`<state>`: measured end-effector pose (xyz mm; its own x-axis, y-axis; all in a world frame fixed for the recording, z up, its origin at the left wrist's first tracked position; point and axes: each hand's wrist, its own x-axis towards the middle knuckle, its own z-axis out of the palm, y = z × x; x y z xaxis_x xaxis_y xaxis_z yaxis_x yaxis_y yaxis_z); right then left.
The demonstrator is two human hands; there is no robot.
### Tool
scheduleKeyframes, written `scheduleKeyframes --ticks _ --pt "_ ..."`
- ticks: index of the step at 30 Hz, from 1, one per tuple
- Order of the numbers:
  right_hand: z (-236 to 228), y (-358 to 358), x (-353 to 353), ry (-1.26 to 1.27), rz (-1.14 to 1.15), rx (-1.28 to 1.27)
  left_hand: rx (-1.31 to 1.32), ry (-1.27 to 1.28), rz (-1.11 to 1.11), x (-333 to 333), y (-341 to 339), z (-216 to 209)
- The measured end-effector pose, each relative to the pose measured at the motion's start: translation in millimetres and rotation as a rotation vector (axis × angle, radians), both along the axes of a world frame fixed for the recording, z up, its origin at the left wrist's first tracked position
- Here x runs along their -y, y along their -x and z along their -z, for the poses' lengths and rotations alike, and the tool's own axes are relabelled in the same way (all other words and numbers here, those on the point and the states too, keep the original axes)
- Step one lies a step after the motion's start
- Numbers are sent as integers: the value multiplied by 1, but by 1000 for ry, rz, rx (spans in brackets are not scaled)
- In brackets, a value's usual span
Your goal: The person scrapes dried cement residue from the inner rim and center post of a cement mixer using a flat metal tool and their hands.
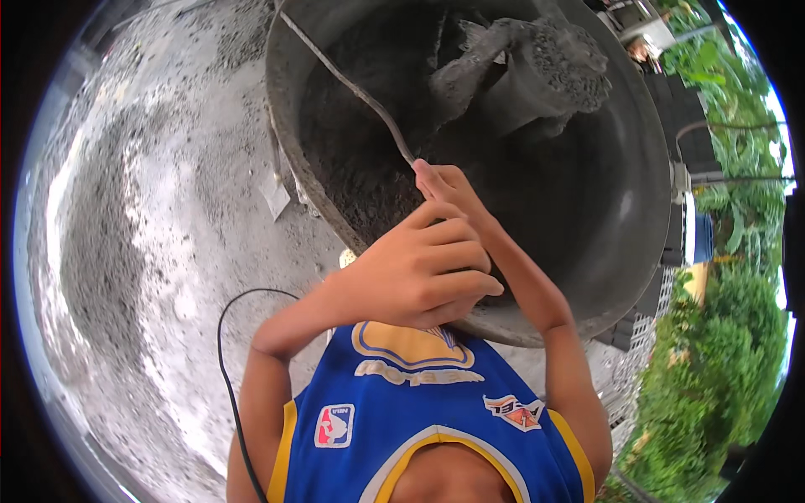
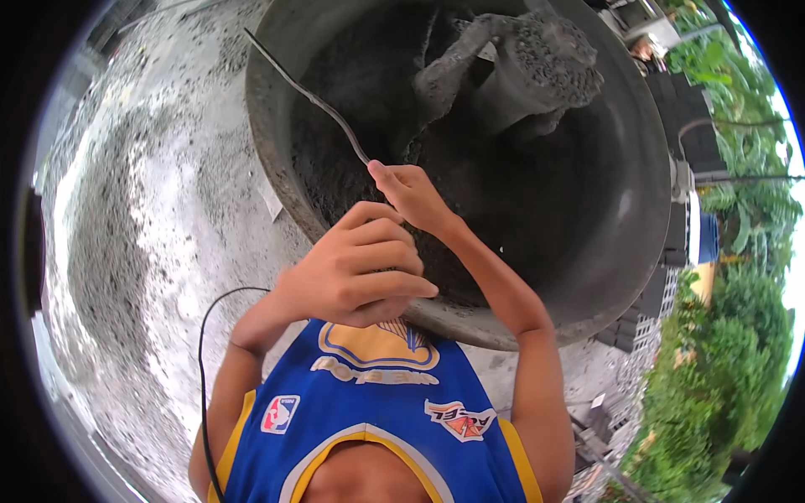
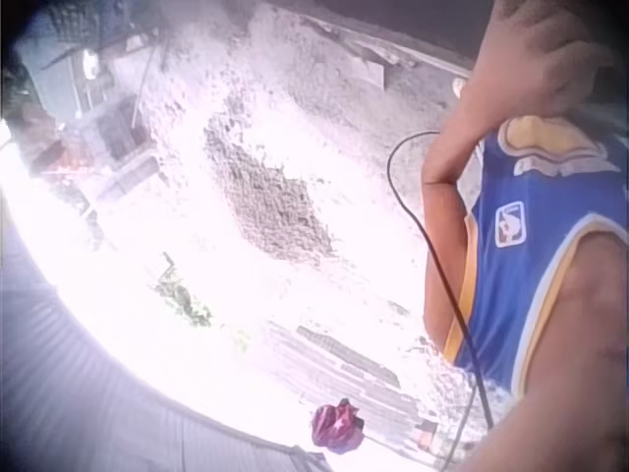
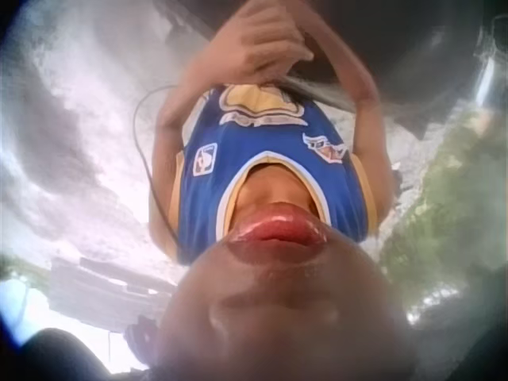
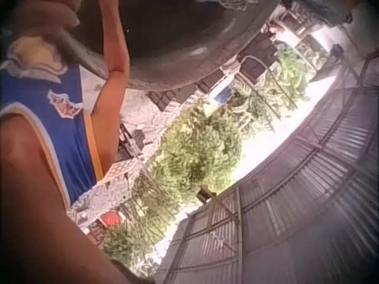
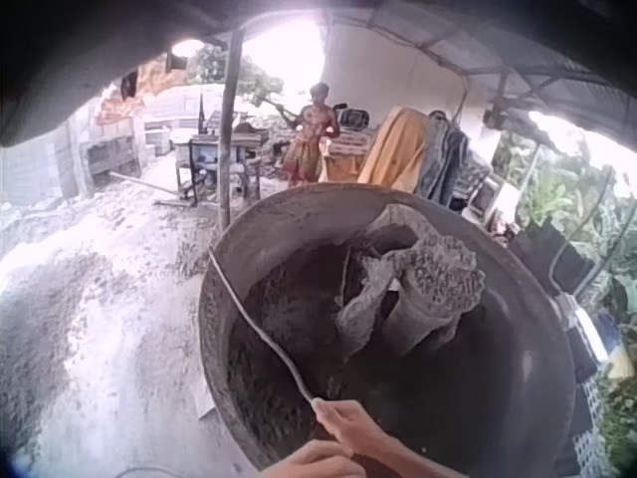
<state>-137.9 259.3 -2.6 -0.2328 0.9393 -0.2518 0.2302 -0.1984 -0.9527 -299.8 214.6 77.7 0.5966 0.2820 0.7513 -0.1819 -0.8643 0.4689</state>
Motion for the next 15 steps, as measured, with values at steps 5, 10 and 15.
scheduleKeyframes --ticks 5,10,15 --pt "-46 -39 46 -300 143 12 115 414 -236 13 12 24" --pt "-66 -70 76 -443 376 -332 107 753 -208 21 -22 41" --pt "-54 -99 119 -365 773 -370 -242 489 -103 13 -39 56"
